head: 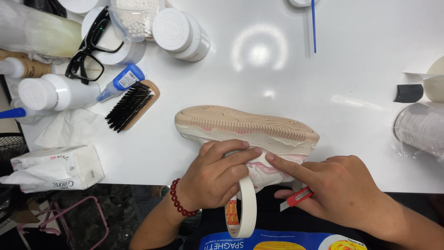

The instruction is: Applying masking tape to the sole of a sneaker and trimming it with a utility knife.

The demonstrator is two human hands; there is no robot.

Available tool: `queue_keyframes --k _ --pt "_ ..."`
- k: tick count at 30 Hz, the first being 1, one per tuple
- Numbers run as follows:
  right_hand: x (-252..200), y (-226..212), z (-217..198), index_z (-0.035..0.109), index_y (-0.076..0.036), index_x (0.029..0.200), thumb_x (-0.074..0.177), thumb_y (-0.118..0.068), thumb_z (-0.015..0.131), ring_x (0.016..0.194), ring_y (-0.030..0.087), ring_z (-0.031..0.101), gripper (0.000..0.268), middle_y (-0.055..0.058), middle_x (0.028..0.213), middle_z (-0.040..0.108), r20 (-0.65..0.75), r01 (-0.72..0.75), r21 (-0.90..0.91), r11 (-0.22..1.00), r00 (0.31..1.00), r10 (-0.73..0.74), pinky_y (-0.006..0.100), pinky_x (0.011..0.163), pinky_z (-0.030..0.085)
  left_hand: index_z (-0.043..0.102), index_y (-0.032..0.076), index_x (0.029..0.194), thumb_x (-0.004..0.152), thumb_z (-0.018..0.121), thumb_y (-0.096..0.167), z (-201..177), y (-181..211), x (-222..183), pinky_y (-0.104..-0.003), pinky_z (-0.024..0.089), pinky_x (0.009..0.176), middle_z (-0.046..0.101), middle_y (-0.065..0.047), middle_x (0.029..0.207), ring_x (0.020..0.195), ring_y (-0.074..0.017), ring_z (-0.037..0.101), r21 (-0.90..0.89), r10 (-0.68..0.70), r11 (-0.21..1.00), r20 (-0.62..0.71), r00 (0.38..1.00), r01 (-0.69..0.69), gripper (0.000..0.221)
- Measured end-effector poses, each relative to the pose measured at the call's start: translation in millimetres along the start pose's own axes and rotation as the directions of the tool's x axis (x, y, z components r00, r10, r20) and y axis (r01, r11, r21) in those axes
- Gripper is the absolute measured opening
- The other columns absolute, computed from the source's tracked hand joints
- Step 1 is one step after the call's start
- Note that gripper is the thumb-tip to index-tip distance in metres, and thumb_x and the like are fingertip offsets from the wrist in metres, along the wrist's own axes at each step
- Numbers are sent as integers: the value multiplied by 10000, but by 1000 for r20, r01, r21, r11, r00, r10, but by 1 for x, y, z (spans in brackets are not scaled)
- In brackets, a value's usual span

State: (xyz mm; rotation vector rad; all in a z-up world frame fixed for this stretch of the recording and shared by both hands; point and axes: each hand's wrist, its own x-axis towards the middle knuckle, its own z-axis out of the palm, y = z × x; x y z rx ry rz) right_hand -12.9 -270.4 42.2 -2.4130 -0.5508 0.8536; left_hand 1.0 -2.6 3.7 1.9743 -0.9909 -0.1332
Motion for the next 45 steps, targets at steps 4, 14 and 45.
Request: queue_keyframes --k 4,14,45 --pt "-14 20 17 634 -277 1375 593 -429 879 388 230 604 833 -13 602 707 -172 43 67 997 985 -31 348 334 433 594 70 983 885 740 130 2 1 2 -400 412 1027 685 -79 1359 1297 -281 580 47 -7 999 28 1000 5 186" --pt "-16 31 32 750 -194 1159 732 -403 826 405 145 435 481 -36 532 508 -532 260 -94 961 803 -269 332 405 348 593 107 952 848 718 139 5 9 9 -383 280 1016 671 -67 1408 1341 -274 552 33 -6 999 99 995 3 165" --pt "-23 71 60 710 -69 1172 831 -200 840 578 91 549 388 76 901 675 -784 282 87 956 612 -109 223 509 420 533 89 948 1012 600 156 7 10 4 -392 398 1018 739 -131 1218 1275 -312 659 27 2 1000 -54 999 -1 114"
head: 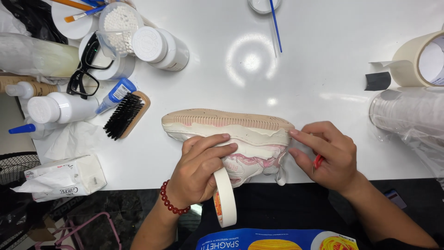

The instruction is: Applying masking tape to the sole of a sneaker and trimming it with a utility knife.

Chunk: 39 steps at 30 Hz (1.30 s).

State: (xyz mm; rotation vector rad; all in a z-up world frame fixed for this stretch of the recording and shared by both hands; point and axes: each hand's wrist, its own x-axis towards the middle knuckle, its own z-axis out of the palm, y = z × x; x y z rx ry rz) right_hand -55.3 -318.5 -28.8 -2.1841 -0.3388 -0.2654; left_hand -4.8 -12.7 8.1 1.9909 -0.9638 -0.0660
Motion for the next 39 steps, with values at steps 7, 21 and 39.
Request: queue_keyframes --k 7,21,39 --pt "25 -26 16 663 -15 1262 697 -188 886 608 73 477 631 121 1211 583 86 -381 93 920 923 374 208 487 428 533 95 985 1011 586 201 4 6 -4 -450 374 1084 738 -114 1233 1292 -316 629 176 -11 984 -28 1000 16 121" --pt "14 5 -5 433 -6 1486 862 -136 661 825 130 649 677 112 1396 579 337 -626 577 525 768 544 284 768 547 531 89 1024 939 677 251 3 2 -9 -457 456 1067 728 -117 1195 1274 -336 641 -72 -45 997 -186 982 32 234" --pt "13 -49 -7 695 -13 1142 887 -14 796 971 263 678 274 128 1102 696 -203 -45 -24 999 978 39 337 840 550 564 64 1178 1153 541 200 29 28 6 -310 470 920 557 -95 1022 977 -182 556 -762 -264 624 -412 872 -171 140"
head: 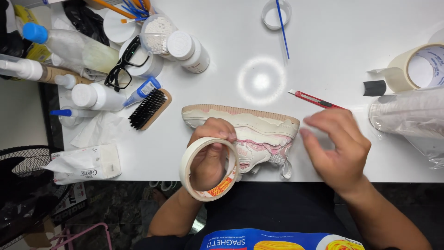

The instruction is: Applying masking tape to the sole of a sneaker and trimming it with a utility knife.

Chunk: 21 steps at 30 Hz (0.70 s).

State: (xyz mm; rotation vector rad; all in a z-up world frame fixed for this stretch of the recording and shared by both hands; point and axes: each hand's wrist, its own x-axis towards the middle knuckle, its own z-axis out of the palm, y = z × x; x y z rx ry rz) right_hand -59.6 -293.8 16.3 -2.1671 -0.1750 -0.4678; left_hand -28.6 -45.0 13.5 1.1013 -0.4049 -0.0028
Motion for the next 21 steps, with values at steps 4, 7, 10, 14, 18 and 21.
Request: queue_keyframes --k 4,7,10,14,18,21 --pt "10 -43 3 692 11 1104 793 -83 842 926 240 716 357 120 1035 724 150 56 306 950 983 -106 314 823 576 562 70 1184 1130 549 214 9 -11 -1 -285 471 864 571 -76 1063 1000 -172 554 -77 -56 995 -14 998 55 154" --pt "12 -56 13 686 25 1093 734 -152 888 942 235 727 449 125 1011 736 247 84 443 893 946 -211 316 830 584 590 47 1182 1140 556 194 14 -23 -4 -310 493 824 608 -99 1050 922 -163 580 -170 -81 984 -151 985 54 157" --pt "8 -54 20 696 23 1101 740 -127 883 886 194 731 433 121 986 746 286 -32 503 864 949 -131 296 788 586 592 29 1225 1123 569 182 21 -22 -3 -314 506 824 627 -120 1031 904 -162 591 -229 -85 973 -248 965 27 185" --pt "-1 -40 20 744 -4 1050 814 -13 800 835 155 744 243 94 959 767 300 -155 548 822 954 -20 259 733 583 577 70 1174 1085 611 134 26 -9 1 -304 524 861 611 -91 1085 970 -169 602 -146 -4 989 -200 980 -26 114" --pt "4 -26 4 760 -17 1012 831 58 737 845 158 732 197 84 967 744 247 -77 552 830 966 -75 247 715 571 631 101 1114 1007 679 140 17 -2 -1 -300 547 834 640 -84 1087 970 -177 628 -198 142 971 35 989 -132 123" --pt "20 -33 -9 758 -35 1008 792 18 775 868 172 726 224 84 985 712 188 95 522 848 957 -223 259 721 579 687 122 1043 927 794 167 6 9 -2 -322 533 892 631 -67 1128 1003 -179 602 -212 136 975 310 941 -71 164"
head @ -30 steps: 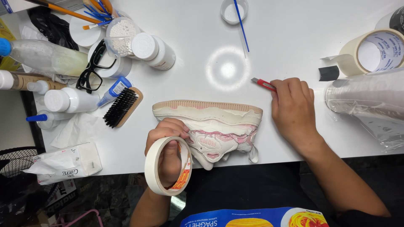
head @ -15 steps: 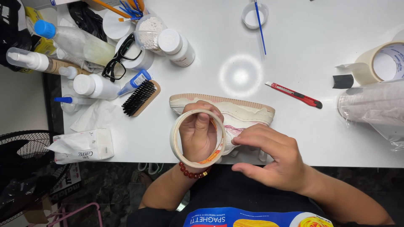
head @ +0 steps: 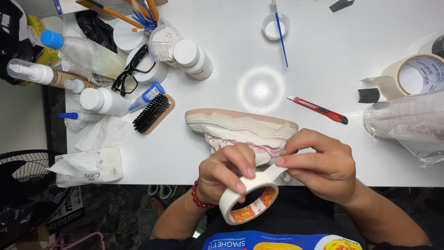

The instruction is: Applying masking tape to the sole of a sneaker and trimming it with a utility knife.

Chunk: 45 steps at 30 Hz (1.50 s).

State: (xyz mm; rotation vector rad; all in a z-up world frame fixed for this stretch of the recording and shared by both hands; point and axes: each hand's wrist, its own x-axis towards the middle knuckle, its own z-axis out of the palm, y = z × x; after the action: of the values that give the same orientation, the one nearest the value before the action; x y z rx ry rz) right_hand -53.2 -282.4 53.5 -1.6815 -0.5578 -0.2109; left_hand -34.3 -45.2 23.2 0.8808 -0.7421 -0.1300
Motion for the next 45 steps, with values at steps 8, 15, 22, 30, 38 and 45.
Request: queue_keyframes --k 8,15,22,30,38,45 --pt "21 -20 -13 763 -86 971 745 -119 848 827 188 682 244 46 925 674 102 298 -210 931 954 -282 289 659 538 774 171 1019 956 763 243 -3 10 2 -345 504 934 633 -1 1137 1126 -214 557 27 -111 994 309 945 108 96" --pt "26 -22 -19 752 -99 929 751 -146 813 752 192 664 194 38 859 671 99 360 -202 911 933 -347 281 591 513 804 154 993 917 785 249 7 4 -10 -328 486 967 634 33 1132 1088 -151 531 143 -110 987 303 947 69 124" --pt "23 -11 -28 707 -42 1012 785 -92 821 750 207 698 259 72 842 706 126 330 -44 943 938 -322 309 633 562 659 115 1084 904 791 133 20 -10 -22 -379 626 1031 499 -96 1370 1211 -273 699 -336 -312 861 242 919 381 224" --pt "19 -2 -50 716 26 1039 745 -146 888 725 203 752 382 79 779 735 247 96 144 985 960 -130 321 651 569 723 82 1202 1026 728 41 19 -3 -7 -204 578 823 688 -76 1126 983 -101 711 117 -456 885 420 784 452 181" --pt "1 9 -73 712 19 991 755 -270 897 767 218 765 416 105 819 745 136 104 -64 993 986 -94 312 683 602 766 108 1065 933 748 -25 23 -1 -2 -207 539 755 673 -37 1101 898 -113 679 277 -481 871 317 817 406 188" --pt "-66 20 -17 640 66 1279 822 -457 820 1200 285 703 718 198 1237 720 128 -460 408 789 884 449 420 1068 548 727 12 1167 858 829 -66 49 2 15 -314 641 873 686 -118 1149 1058 -222 730 772 -94 634 121 988 -34 335"
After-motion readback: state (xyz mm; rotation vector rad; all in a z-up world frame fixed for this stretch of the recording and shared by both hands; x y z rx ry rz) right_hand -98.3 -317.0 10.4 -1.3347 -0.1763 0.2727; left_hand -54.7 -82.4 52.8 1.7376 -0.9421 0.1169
